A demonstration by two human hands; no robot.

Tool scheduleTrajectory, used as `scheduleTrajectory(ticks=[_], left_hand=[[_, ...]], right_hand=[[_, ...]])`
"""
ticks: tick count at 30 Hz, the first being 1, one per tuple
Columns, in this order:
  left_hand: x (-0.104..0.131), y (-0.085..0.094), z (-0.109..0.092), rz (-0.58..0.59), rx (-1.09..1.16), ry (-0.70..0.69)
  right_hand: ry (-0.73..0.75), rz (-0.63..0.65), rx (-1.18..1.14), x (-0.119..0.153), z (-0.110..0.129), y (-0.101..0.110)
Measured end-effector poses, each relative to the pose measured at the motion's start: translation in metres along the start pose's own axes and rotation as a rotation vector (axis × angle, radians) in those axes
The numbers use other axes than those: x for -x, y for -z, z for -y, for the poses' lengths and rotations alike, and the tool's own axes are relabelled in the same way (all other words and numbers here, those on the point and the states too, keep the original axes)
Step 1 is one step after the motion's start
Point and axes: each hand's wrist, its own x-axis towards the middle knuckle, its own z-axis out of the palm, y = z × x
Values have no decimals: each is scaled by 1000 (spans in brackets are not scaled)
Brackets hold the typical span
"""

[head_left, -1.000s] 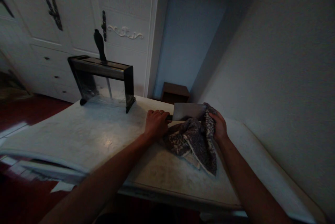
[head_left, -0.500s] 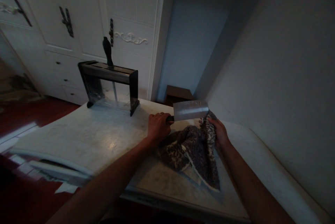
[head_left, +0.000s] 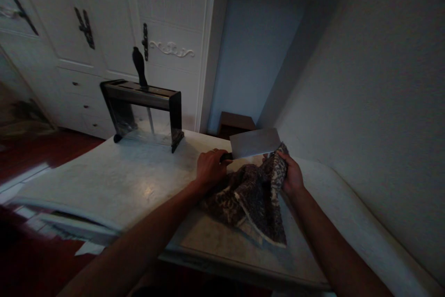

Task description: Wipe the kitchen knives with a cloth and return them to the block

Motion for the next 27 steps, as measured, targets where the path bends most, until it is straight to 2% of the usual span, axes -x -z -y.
scheduleTrajectory(ticks=[2,7,13,17,21,24,27], left_hand=[[0,-1,-1,3,40,33],[-3,-3,1,-41,117,201],[-7,2,5,-50,189,324],[-5,3,1,-17,217,295],[-1,2,-5,-10,206,267],[3,1,-9,-2,192,213],[7,1,-14,27,151,180]], right_hand=[[37,-1,-11,-3,-2,4],[110,-97,-72,-10,-6,13],[296,-254,-16,3,-1,-6],[401,-171,176,16,0,-21],[600,-79,539,26,-4,-25],[755,55,804,30,-6,-26],[832,168,922,33,-8,-28]])
